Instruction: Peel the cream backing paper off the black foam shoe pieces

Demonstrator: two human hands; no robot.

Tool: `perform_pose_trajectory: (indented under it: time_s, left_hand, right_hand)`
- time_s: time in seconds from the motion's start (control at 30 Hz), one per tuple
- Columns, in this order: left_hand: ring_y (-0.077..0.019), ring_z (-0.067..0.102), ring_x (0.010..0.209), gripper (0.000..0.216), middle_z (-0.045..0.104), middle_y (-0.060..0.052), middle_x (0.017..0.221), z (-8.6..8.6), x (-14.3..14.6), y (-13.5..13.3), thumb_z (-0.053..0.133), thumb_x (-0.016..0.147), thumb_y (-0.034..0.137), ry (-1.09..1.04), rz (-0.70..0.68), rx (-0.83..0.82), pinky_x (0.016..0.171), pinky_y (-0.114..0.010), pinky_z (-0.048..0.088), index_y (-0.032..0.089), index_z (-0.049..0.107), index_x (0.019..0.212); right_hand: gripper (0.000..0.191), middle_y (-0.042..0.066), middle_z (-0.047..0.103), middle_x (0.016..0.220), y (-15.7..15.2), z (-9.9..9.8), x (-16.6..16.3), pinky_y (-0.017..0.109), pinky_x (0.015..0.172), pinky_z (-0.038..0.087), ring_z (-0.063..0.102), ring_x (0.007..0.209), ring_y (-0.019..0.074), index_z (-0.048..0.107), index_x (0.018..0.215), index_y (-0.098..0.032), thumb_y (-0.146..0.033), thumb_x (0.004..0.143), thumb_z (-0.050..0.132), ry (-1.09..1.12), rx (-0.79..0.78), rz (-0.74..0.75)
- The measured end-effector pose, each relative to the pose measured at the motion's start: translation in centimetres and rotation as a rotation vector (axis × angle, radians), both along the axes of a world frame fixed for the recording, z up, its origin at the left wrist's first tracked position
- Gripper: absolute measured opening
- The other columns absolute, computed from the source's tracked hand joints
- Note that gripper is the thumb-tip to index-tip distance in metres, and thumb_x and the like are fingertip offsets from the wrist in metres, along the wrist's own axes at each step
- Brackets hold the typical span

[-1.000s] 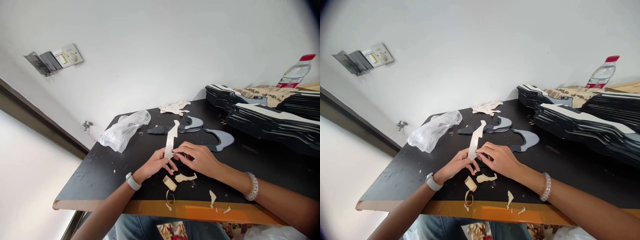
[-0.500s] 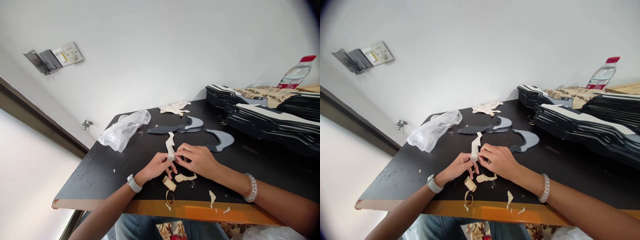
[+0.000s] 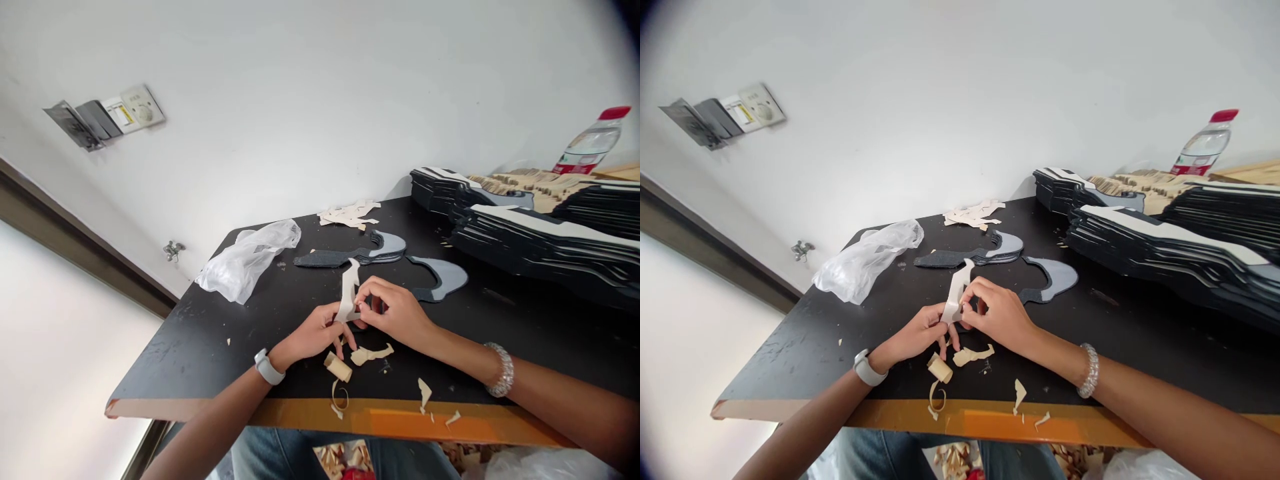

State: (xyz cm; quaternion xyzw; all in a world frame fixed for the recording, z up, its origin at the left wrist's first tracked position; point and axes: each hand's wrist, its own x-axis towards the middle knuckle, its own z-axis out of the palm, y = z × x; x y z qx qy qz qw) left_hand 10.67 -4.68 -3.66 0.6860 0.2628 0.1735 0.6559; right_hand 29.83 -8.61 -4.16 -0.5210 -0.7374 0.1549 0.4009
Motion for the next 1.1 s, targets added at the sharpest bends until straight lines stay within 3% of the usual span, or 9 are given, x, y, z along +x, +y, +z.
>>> perform_pose_trajectory:
  time_s: [0.13,0.27,0.47,0.57,0.67,0.77,0.83,0.93,1.1]
  left_hand:
    - [-0.0133,0.064,0.066,0.041,0.063,-0.013,0.107,-0.1,-0.4,0.4,0.057,0.078,0.023,-0.042,0.046,-0.036,0.047,-0.021,0.053,0.013,0.054,0.118]
    - [-0.0136,0.064,0.071,0.041,0.058,-0.014,0.118,0.0,-0.6,0.8,0.053,0.077,0.020,-0.079,0.133,-0.011,0.049,-0.021,0.053,0.014,0.052,0.118]
    - [-0.0131,0.064,0.077,0.034,0.053,-0.013,0.125,0.5,-0.6,0.8,0.049,0.073,0.013,-0.129,0.250,0.002,0.052,-0.020,0.052,0.016,0.045,0.106]
    - [-0.0130,0.064,0.075,0.034,0.054,-0.012,0.123,0.6,-0.5,0.6,0.055,0.074,0.015,-0.137,0.271,-0.025,0.051,-0.020,0.051,0.018,0.040,0.105]
    - [-0.0125,0.064,0.072,0.038,0.055,-0.012,0.120,0.7,-0.4,0.5,0.062,0.076,0.024,-0.137,0.302,-0.024,0.050,-0.020,0.050,0.019,0.038,0.105]
    - [-0.0119,0.063,0.071,0.041,0.057,-0.012,0.117,0.7,-0.3,0.7,0.066,0.077,0.034,-0.135,0.359,-0.009,0.048,-0.020,0.050,0.018,0.039,0.104]
    - [-0.0113,0.062,0.070,0.042,0.058,-0.011,0.114,0.6,-0.3,0.9,0.067,0.077,0.038,-0.135,0.406,0.008,0.048,-0.019,0.050,0.017,0.041,0.102]
    - [-0.0106,0.061,0.069,0.042,0.059,-0.009,0.110,0.3,-0.3,1.2,0.068,0.077,0.038,-0.138,0.444,0.063,0.047,-0.018,0.048,0.017,0.042,0.101]
    - [-0.0104,0.060,0.066,0.038,0.063,-0.008,0.102,0.1,-0.3,1.2,0.069,0.075,0.035,-0.138,0.500,0.171,0.044,-0.016,0.045,0.016,0.046,0.098]
  right_hand:
    - [0.005,0.001,0.062,0.082,1.0,-0.1,1.0,0.024,0.055,0.042,0.055,0.059,0.0112,0.053,0.077,-0.020,-0.023,0.080,0.050,0.253,-0.035,-0.088]
    - [0.027,0.001,0.060,0.069,1.4,0.0,1.8,0.026,0.059,0.045,0.057,0.062,0.0137,0.058,0.073,-0.019,-0.028,0.089,0.037,0.362,-0.092,-0.093]
    - [0.043,-0.002,0.056,0.053,0.2,0.1,0.7,0.024,0.048,0.042,0.050,0.042,0.0101,0.060,0.073,-0.018,-0.047,0.094,0.038,0.368,-0.297,0.149]
    - [0.039,0.000,0.064,0.066,-0.2,0.3,0.3,0.022,0.038,0.039,0.043,0.034,0.0063,0.054,0.079,-0.019,-0.050,0.095,0.037,0.502,-0.355,0.227]
    - [0.030,0.006,0.068,0.091,-0.5,0.6,0.3,0.027,0.059,0.054,0.064,0.064,0.0131,0.054,0.092,-0.020,-0.047,0.094,0.043,0.465,-0.284,0.238]
    - [0.028,0.009,0.067,0.103,-1.0,1.0,0.2,0.035,0.082,0.054,0.067,0.092,0.0185,0.054,0.105,-0.020,-0.043,0.095,0.042,0.401,-0.300,0.383]
    - [0.032,0.009,0.068,0.102,-1.3,1.0,0.0,0.029,0.067,0.056,0.067,0.067,0.0125,0.050,0.113,-0.020,-0.044,0.097,0.036,0.428,-0.397,0.498]
    - [0.036,0.008,0.071,0.092,-1.5,0.8,-0.1,0.022,0.041,0.047,0.046,0.033,0.0042,0.047,0.117,-0.019,-0.046,0.098,0.030,0.515,-0.448,0.505]
    - [0.036,0.013,0.064,0.119,-1.5,0.7,-0.1,0.032,0.081,0.054,0.069,0.088,0.0158,0.046,0.121,-0.020,-0.046,0.096,0.040,0.419,-0.308,0.491]
